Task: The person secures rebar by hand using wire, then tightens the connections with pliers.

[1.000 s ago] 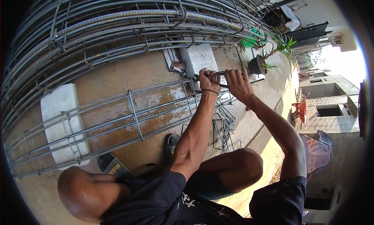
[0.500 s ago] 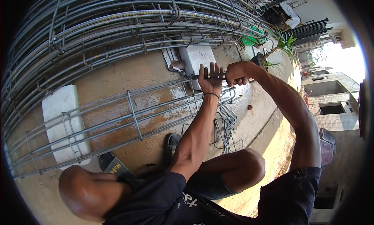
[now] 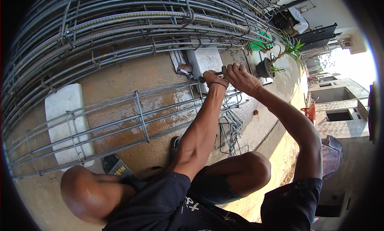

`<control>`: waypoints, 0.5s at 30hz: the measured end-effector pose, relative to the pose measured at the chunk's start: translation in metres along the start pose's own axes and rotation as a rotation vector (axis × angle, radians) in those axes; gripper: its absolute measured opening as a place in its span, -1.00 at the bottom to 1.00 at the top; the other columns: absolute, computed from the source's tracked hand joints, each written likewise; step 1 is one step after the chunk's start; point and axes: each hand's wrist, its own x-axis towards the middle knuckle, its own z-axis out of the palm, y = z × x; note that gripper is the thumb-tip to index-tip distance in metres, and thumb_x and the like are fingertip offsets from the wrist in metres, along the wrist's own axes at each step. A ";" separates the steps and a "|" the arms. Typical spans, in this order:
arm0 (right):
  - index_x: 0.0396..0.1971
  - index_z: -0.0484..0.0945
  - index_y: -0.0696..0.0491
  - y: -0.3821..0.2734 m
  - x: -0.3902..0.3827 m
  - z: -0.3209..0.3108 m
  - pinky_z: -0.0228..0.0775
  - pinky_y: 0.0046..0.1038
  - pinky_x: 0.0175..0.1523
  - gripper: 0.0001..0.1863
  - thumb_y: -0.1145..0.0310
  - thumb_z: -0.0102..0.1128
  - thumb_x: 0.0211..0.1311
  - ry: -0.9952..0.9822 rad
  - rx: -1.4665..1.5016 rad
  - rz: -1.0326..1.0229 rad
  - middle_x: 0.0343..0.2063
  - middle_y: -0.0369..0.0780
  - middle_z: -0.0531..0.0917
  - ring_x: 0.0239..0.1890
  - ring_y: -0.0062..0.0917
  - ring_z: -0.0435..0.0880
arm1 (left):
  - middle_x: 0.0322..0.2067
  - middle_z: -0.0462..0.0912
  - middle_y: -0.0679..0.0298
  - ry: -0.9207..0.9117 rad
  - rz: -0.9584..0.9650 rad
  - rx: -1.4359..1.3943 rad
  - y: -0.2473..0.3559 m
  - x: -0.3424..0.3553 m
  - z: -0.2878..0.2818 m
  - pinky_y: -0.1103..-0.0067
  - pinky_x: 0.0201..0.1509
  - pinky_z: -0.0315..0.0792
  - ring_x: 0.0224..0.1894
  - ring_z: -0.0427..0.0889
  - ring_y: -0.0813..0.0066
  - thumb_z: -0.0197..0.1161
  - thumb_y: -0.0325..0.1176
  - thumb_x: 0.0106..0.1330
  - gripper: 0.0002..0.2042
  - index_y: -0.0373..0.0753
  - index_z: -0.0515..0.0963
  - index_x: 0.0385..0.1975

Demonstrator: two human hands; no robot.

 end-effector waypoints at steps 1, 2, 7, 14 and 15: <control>0.03 0.39 0.11 0.004 0.008 0.002 0.25 -0.31 0.01 -0.53 0.18 -0.04 0.17 0.001 0.052 0.021 -0.23 -0.18 0.45 -0.13 -0.37 0.44 | -0.50 0.13 0.36 0.016 -0.031 0.024 0.005 0.013 0.000 0.43 -0.40 0.15 -0.46 0.16 0.43 -0.03 -0.34 -0.08 -0.80 -0.04 0.03 -0.64; -0.02 0.42 0.12 0.010 0.028 0.004 0.25 -0.33 -0.02 -0.56 0.18 -0.03 0.16 0.026 0.101 0.050 -0.27 -0.20 0.47 -0.17 -0.38 0.45 | -0.50 0.14 0.36 0.021 -0.040 0.046 0.020 0.024 0.007 0.44 -0.40 0.14 -0.46 0.15 0.44 -0.03 -0.33 -0.08 -0.80 -0.04 0.04 -0.64; -0.16 0.46 0.14 0.024 0.048 0.007 0.39 -0.36 -0.16 -0.67 0.27 0.09 0.12 -0.602 0.676 0.142 -0.43 -0.23 0.50 -0.34 -0.41 0.53 | -0.53 0.25 0.32 0.029 -0.056 0.241 0.025 0.024 0.004 0.47 -0.38 0.29 -0.45 0.29 0.45 0.23 -0.13 0.00 -0.70 -0.13 0.26 -0.50; -0.24 0.51 0.20 0.018 0.028 0.015 0.57 -0.35 -0.43 -0.71 0.32 0.24 0.12 -1.481 2.293 0.401 -0.49 -0.16 0.60 -0.54 -0.44 0.63 | -0.25 0.46 0.25 -0.096 -0.012 0.264 0.010 -0.011 -0.040 0.38 -0.21 0.49 -0.21 0.51 0.42 0.35 -0.13 0.07 -0.62 -0.18 0.40 -0.23; -0.28 0.53 0.19 0.021 0.028 0.015 0.60 -0.38 -0.42 -0.73 0.33 0.27 0.09 -1.444 2.330 0.423 -0.50 -0.16 0.64 -0.54 -0.42 0.67 | -0.23 0.49 0.26 -0.206 -0.037 0.246 0.019 -0.011 -0.041 0.37 -0.21 0.50 -0.17 0.53 0.42 0.35 -0.13 0.09 -0.63 -0.18 0.40 -0.23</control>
